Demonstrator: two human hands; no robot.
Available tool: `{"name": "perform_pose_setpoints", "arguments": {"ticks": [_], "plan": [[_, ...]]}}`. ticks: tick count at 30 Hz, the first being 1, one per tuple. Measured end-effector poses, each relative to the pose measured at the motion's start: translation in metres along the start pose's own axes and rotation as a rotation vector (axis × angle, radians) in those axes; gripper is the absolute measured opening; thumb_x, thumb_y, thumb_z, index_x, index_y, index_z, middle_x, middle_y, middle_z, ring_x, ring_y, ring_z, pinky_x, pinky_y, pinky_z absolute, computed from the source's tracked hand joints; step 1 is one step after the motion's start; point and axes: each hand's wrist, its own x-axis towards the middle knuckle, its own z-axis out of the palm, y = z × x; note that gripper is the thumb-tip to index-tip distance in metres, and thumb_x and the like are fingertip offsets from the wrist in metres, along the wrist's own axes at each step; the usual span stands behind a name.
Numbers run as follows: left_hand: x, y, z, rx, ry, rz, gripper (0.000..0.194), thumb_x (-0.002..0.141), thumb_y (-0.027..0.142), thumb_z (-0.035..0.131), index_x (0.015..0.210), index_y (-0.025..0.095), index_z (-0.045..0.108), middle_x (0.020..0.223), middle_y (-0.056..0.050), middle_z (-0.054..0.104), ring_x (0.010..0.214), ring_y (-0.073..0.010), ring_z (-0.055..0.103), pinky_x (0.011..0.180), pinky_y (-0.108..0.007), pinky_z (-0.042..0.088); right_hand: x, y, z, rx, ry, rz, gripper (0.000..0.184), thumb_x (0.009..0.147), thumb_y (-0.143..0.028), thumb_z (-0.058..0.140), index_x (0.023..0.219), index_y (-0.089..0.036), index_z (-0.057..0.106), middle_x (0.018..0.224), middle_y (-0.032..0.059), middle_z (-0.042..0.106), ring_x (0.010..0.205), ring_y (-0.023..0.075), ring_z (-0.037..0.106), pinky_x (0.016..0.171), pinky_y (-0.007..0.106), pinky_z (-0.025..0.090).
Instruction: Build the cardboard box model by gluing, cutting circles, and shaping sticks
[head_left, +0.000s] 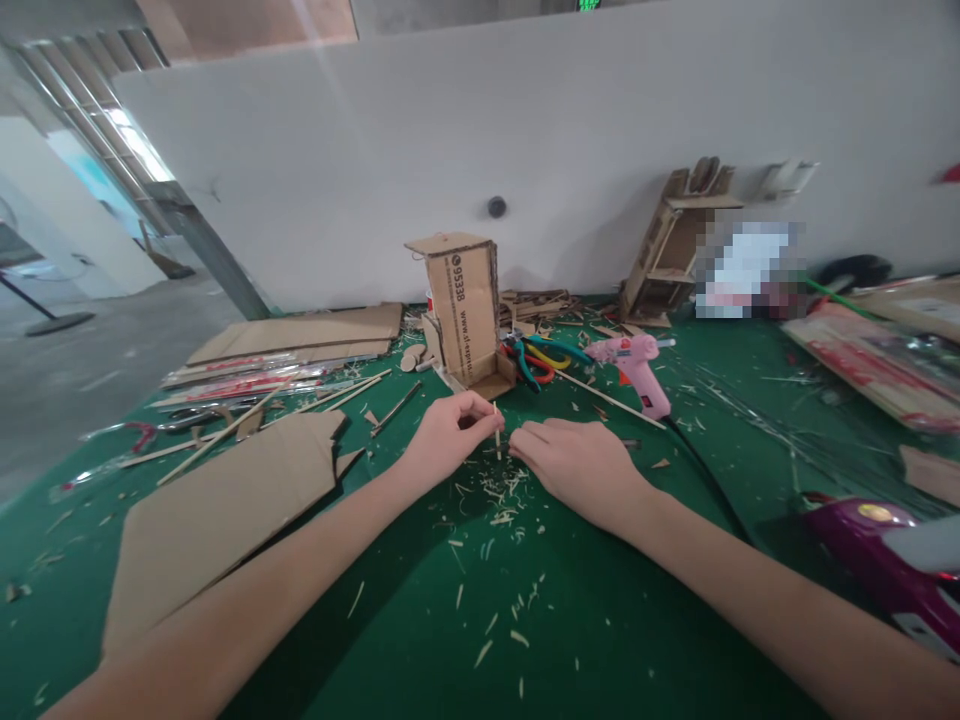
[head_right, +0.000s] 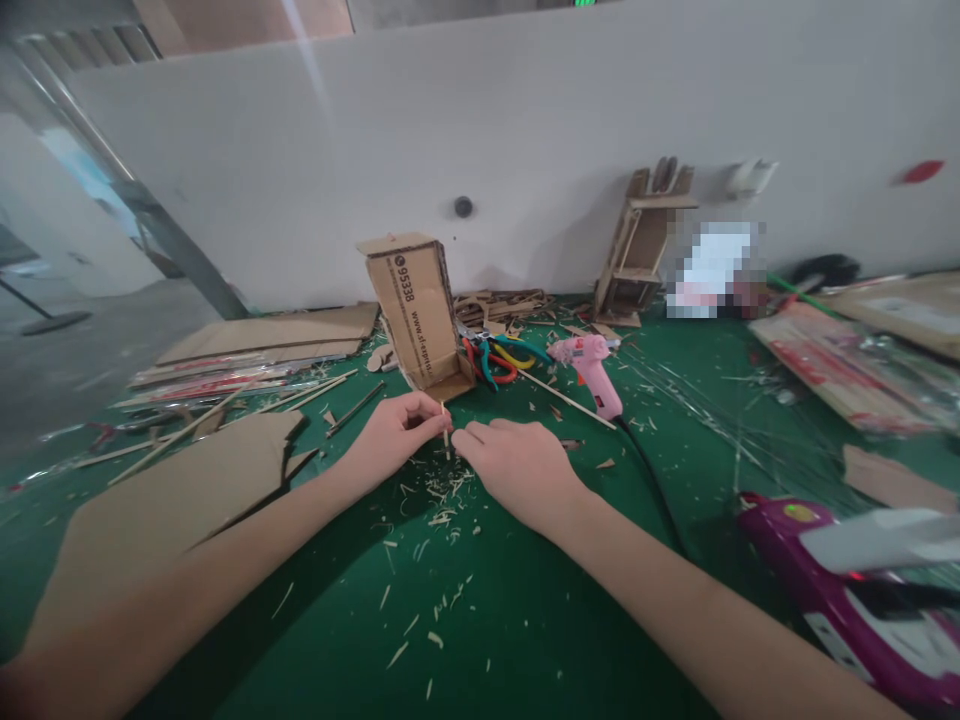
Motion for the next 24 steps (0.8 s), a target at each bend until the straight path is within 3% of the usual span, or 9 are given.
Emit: {"name": "perform_pose_setpoints", "arguments": {"ticks": [8, 13, 18, 24], "plan": [[0.0003, 0.0027, -0.0009, 0.04, -0.001, 0.011, 0.02, 0.081, 0.033, 0.058, 0.075, 0.015, 0.061, 0.072, -0.001, 0.065, 0.063, -0.0119, 0.056, 0.059, -0.023, 0.043, 0.0004, 0.0008, 0.0004, -0.051, 0.03, -0.001, 0.013, 0.092, -0.018, 0.044, 0.084, -0.02, 0.054, 0.074, -0.001, 0.063, 0.067, 0.0144, 0.052, 0.051, 0.03, 0.014], [0.0004, 0.0014, -0.0001, 0.017, 0.011, -0.006, 0.02, 0.081, 0.034, 0.059, 0.075, 0.015, 0.06, 0.071, -0.001, 0.064, 0.063, -0.0114, 0.055, 0.06, -0.023, 0.043, 0.0003, 0.0007, 0.0005, 0.039, -0.054, -0.045, 0.01, 0.092, -0.021, 0.046, 0.085, -0.021, 0.054, 0.071, -0.0032, 0.062, 0.061, 0.0123, 0.051, 0.049, 0.029, 0.012], [0.001, 0.0008, 0.0008, 0.015, -0.001, -0.001, 0.02, 0.081, 0.034, 0.058, 0.074, 0.015, 0.06, 0.07, -0.001, 0.064, 0.063, -0.0119, 0.056, 0.06, -0.023, 0.043, 0.0003, 0.0005, 0.0016, -0.023, 0.013, -0.017, 0.012, 0.092, -0.019, 0.045, 0.087, -0.019, 0.056, 0.075, -0.0001, 0.064, 0.067, 0.0135, 0.052, 0.049, 0.03, 0.013], [0.0003, 0.0008, -0.0003, 0.013, 0.01, -0.008, 0.02, 0.081, 0.035, 0.058, 0.076, 0.015, 0.061, 0.071, -0.001, 0.064, 0.063, -0.0123, 0.056, 0.059, -0.023, 0.044, 0.0017, 0.0009, -0.0002, 0.083, -0.05, -0.035, 0.013, 0.092, -0.023, 0.046, 0.082, -0.021, 0.055, 0.071, -0.0031, 0.062, 0.06, 0.0116, 0.051, 0.049, 0.029, 0.014]]}}
